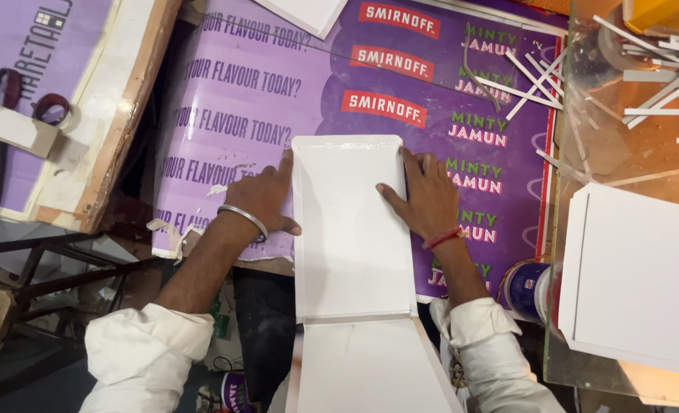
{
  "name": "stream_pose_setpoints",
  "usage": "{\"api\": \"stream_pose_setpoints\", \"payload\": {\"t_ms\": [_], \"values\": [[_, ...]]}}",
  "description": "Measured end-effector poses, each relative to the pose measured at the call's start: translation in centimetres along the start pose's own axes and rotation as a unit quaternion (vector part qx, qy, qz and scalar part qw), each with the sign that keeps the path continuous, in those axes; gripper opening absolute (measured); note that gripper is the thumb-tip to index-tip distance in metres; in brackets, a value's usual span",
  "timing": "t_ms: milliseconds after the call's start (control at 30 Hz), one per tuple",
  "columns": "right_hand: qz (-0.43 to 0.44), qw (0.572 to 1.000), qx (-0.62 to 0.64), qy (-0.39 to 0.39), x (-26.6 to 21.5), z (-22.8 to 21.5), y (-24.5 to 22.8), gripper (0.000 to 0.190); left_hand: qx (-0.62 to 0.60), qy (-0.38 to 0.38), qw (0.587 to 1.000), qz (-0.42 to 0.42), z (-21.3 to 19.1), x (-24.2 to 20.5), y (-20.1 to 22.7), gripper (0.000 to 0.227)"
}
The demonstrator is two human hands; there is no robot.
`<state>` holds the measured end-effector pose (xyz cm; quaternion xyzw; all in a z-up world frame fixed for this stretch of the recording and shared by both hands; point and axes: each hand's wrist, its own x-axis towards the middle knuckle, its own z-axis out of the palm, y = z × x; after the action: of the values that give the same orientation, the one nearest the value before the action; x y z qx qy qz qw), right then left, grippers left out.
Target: The person folds and presses the edges of white cardboard boxes on a workbench, repeatedly opening and closing the flaps to set creases. The person handles multiple boxes one at a time, aligning edges and smoothing surfaces.
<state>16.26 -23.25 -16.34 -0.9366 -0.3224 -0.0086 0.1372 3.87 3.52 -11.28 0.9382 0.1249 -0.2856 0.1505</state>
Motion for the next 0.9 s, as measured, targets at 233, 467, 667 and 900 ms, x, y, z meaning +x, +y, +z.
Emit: {"api": "stream_pose_setpoints", "payload": {"t_ms": [233, 467, 667, 900], "values": [[0.008, 1.0, 0.016, 0.022, 2.2, -0.6, -0.2, 0.045, 0.011, 0.01, 1.0, 0.01, -0.1, -0.2, 0.0, 0.146], [0.015, 0.999, 0.044, 0.017, 1.9, -1.2, 0.1, 0.042, -0.132, 0.09, 0.987, 0.026, -0.1, -0.6, -1.1, 0.146], [-0.012, 0.996, 0.089, -0.005, 1.4, -1.3, 0.9, 0.046, -0.275, 0.08, 0.957, 0.029, 1.2, -0.6, -2.5, 0.114], [0.055, 0.991, 0.094, -0.08, 3.0, -2.4, 1.1, 0.056, -0.154, 0.125, 0.979, 0.041, 0.6, 0.7, -2.0, 0.104]]}}
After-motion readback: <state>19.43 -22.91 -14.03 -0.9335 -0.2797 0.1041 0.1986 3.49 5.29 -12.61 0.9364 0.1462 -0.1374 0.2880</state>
